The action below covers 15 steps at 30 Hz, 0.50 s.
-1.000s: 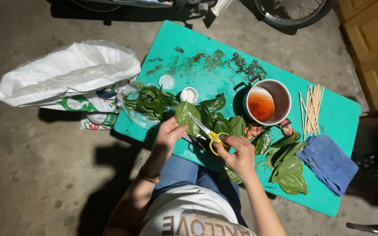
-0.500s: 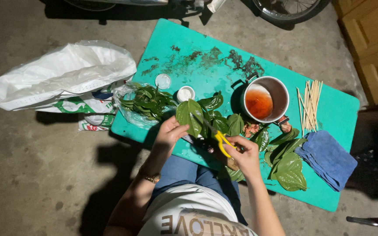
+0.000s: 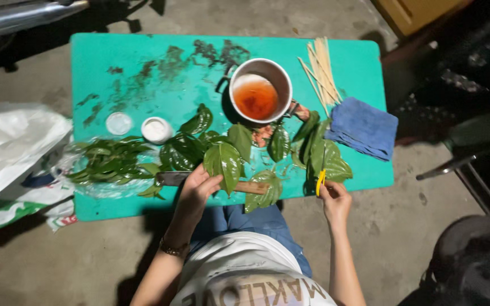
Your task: The person sits on the floor and repeatedly folds large green leaves into cone shapes, secures them with wooden skewers, and places the finished bundles into a plastic bag. The person uses scissors and a knife to trim the leaves during the process.
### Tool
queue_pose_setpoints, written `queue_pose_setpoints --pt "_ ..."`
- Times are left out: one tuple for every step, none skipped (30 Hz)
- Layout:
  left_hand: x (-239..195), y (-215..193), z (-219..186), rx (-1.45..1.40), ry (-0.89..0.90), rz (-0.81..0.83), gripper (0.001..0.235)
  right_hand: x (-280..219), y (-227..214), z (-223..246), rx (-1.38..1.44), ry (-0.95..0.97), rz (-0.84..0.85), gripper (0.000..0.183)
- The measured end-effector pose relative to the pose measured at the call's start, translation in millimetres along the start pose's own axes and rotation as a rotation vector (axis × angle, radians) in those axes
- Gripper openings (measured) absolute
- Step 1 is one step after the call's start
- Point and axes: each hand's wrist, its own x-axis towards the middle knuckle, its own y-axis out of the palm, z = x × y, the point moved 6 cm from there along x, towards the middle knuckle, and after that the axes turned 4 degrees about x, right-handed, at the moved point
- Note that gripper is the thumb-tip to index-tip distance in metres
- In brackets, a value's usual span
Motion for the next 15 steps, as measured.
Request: queue_pose_setpoints --pt "1 8 4 0.017 -0.012 0.029 0.043 1 -8 -2 -0.027 -0.013 -0.029 0.017" --pt "3 15 7 0.033 -0.023 0.059 0.042 0 -15 -1 -0.178 -0.024 -0.056 0.017" --pt "4 20 8 0.068 -0.02 0.07 0.042 3 -17 1 -0.326 -0.036 -0.075 0.018" --pt "5 25 9 0.104 -0.016 0.082 0.042 5 -18 5 -0.475 -0.047 -0.094 0.019" --pt "4 28 10 0.139 -0.012 0.09 0.042 6 -15 8 -0.487 -0.036 -0.1 0.021" --pt "3 30 11 0.141 -0.025 0.087 0.043 7 -12 11 -0.5 -0.025 -0.107 0.022" --pt "2 31 10 0.141 -0.033 0.083 0.044 8 -8 17 -0.512 -0.017 -0.112 0.024" --pt "1 32 9 0.142 -0.041 0.079 0.044 8 -5 25 -0.543 -0.051 -0.111 0.024" --pt "2 33 8 0.149 -0.045 0.074 0.045 7 -1 34 -0.575 -0.084 -0.107 0.024" --pt "2 33 6 0.156 -0.049 0.068 0.046 6 3 44 -0.606 -0.118 -0.104 0.025" --pt "0 33 6 0.161 -0.056 0.06 0.046 3 4 53 -0.612 -0.122 -0.108 0.022" --pt "-2 34 4 0.157 -0.045 0.076 0.048 0 4 62 -0.617 -0.126 -0.111 0.021" --pt "-2 35 3 0.153 -0.031 0.094 0.049 -1 7 71 -0.621 -0.132 -0.117 0.019" --pt "-1 37 1 0.149 -0.017 0.112 0.05 0 16 79 -0.49 -0.139 -0.052 0.018" --pt "-1 40 2 0.138 -0.006 0.129 0.051 0 25 86 -0.36 -0.14 0.011 0.017"
